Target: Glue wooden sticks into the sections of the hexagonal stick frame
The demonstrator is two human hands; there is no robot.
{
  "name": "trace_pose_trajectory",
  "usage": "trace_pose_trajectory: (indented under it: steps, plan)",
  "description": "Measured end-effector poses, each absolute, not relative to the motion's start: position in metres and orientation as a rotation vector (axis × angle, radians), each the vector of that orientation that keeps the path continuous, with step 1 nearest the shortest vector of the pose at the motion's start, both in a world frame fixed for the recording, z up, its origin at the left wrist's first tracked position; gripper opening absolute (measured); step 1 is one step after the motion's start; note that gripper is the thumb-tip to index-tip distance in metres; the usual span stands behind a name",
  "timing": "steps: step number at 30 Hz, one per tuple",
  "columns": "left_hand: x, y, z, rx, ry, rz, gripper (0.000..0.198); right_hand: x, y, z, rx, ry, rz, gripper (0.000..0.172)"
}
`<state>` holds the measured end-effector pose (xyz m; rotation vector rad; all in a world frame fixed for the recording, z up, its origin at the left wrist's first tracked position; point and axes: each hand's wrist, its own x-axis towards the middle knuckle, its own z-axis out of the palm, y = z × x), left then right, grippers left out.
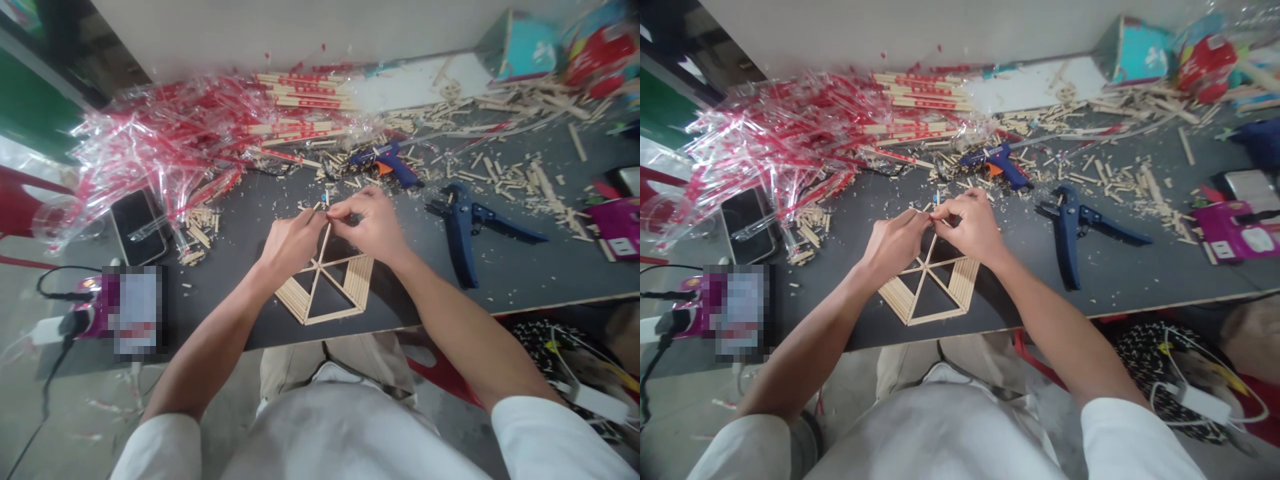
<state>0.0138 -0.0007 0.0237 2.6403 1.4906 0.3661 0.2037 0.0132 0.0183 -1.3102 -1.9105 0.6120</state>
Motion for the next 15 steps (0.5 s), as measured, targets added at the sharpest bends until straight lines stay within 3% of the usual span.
trace_pose_trajectory:
  steps: [15]
  plan:
    - [0.0153,-0.0024,0.0265,2.692,1.492,0.364,0.034,0.2077,0.0134,0.0186,-1.278,-1.935,0.621,0.007]
